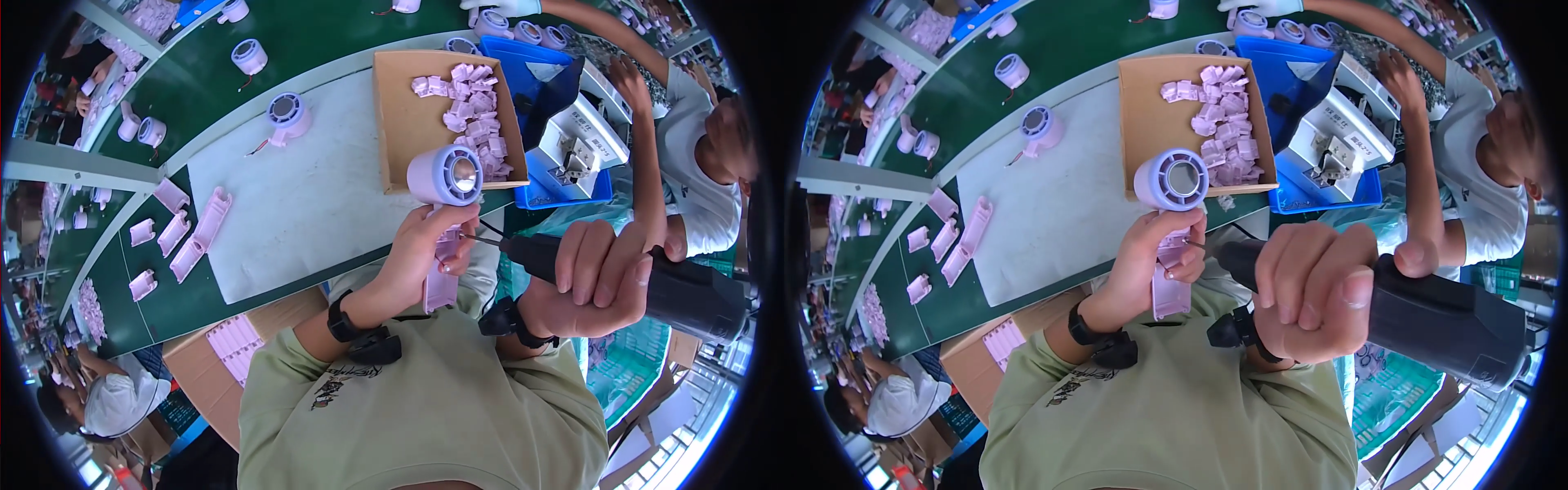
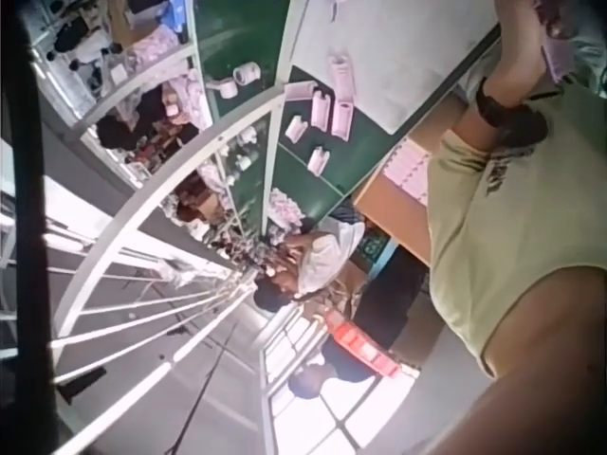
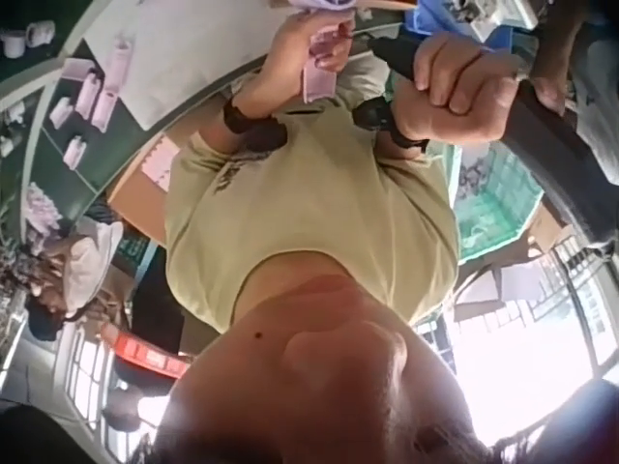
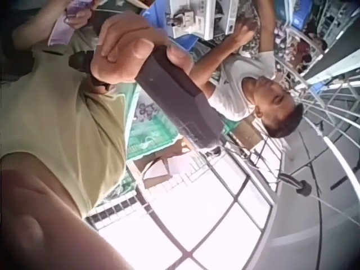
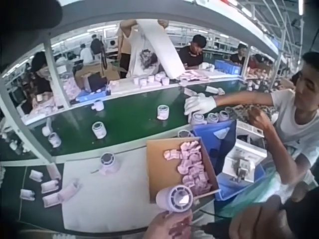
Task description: The person assembles handheld fans by fitting a fan motor into a plastic housing and snapping a small pink component into the joint. They then use a power screwdriver to drive a screw into the assembly before placing the fan onto the conveyor belt.
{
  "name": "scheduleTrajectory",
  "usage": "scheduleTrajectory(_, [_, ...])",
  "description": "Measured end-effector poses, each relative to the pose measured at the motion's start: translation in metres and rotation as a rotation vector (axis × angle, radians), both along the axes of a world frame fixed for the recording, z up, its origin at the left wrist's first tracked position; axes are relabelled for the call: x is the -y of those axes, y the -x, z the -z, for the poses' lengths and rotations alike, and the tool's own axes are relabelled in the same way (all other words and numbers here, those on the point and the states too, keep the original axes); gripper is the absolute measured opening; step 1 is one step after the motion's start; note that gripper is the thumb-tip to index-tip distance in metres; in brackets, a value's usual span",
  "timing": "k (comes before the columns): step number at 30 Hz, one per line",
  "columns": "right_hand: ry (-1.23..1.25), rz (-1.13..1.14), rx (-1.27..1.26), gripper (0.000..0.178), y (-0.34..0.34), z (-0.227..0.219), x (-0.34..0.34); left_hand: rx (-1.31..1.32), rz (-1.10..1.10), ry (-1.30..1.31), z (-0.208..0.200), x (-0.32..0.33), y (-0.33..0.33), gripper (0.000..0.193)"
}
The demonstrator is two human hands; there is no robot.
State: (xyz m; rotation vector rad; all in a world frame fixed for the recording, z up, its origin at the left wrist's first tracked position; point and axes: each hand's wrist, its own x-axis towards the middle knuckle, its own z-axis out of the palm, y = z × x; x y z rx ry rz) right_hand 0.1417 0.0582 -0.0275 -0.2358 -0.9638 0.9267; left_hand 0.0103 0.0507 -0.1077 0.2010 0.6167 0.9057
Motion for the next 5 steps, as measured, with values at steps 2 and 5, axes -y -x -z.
scheduleTrajectory(2, [-0.009, -0.029, 0.074, 0.02, 0.0065, 0.0019, 0.0015, 0.009, 0.016, -0.004, -0.0007, 0.0023, 0.0015, 0.019])
scheduleTrajectory(5, [0.029, -0.053, 0.092, 0.018, 0.0123, 0.0059, 0.0027, 0.027, 0.007, 0.031, -0.0002, 0.0044, 0.0037, 0.019])
